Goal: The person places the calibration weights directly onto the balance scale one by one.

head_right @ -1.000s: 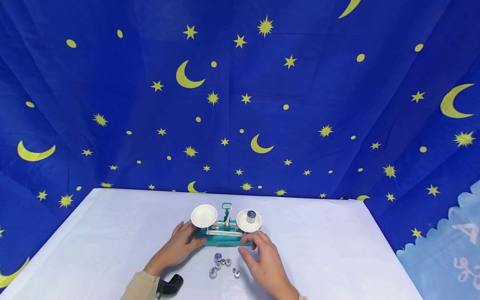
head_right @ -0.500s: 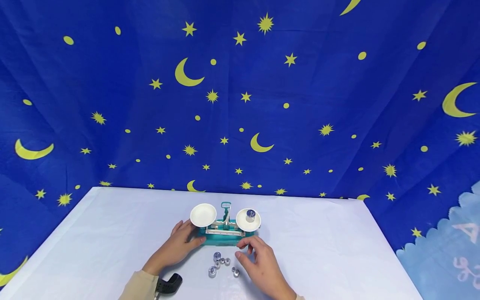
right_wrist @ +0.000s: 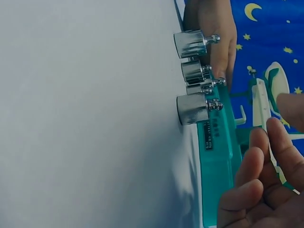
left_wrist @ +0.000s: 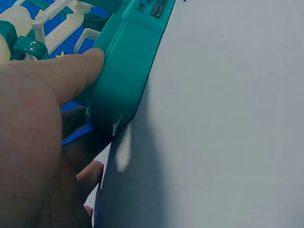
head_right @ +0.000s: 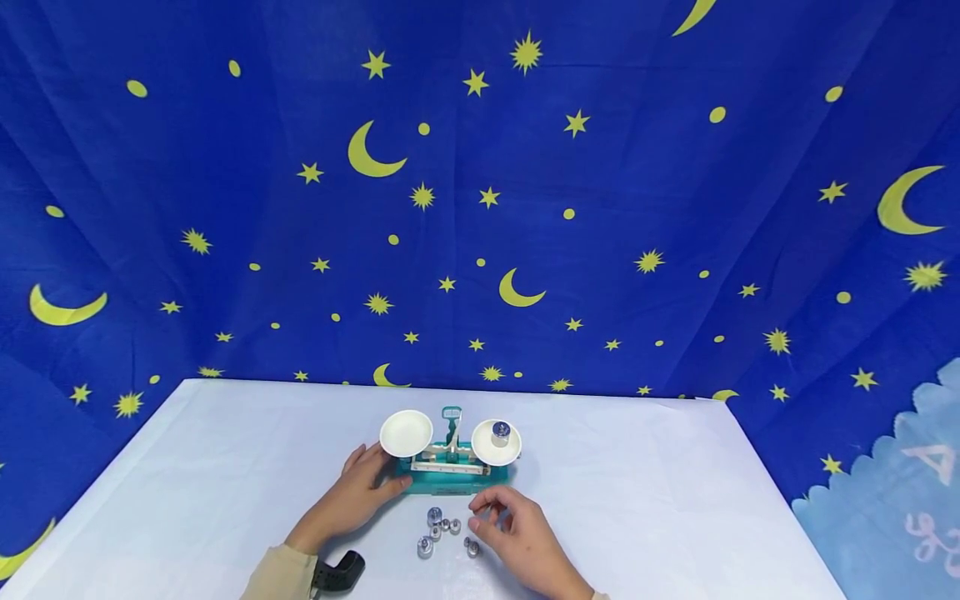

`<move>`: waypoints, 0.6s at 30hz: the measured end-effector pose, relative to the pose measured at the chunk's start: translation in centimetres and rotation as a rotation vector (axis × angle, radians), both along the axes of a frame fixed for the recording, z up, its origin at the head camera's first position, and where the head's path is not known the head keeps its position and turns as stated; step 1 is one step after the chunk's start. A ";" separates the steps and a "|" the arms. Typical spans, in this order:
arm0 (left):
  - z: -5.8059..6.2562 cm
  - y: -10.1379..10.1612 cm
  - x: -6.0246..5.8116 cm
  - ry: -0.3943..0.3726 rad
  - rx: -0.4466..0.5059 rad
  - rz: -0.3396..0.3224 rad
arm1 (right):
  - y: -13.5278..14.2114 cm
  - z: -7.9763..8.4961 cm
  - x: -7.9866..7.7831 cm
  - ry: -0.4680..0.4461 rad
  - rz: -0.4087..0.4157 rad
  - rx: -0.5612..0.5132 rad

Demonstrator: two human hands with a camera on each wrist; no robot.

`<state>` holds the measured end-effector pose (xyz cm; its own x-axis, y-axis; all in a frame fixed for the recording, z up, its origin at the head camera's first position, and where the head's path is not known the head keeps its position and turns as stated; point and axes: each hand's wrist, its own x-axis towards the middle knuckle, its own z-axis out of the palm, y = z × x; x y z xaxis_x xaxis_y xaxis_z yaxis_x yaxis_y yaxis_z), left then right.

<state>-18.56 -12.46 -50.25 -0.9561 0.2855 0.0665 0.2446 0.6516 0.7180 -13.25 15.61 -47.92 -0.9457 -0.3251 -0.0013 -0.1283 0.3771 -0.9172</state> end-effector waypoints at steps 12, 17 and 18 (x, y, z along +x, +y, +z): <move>-0.2 -0.1 -0.1 0.001 0.001 -0.008 | 0.3 -0.2 -0.4 -0.117 0.098 0.033; -0.1 -0.1 -0.1 -0.001 0.007 -0.009 | 0.6 -0.3 -0.6 -0.162 0.135 0.043; -0.1 -0.1 -0.1 -0.002 0.006 -0.009 | 0.7 -0.3 -0.6 -0.169 0.147 0.041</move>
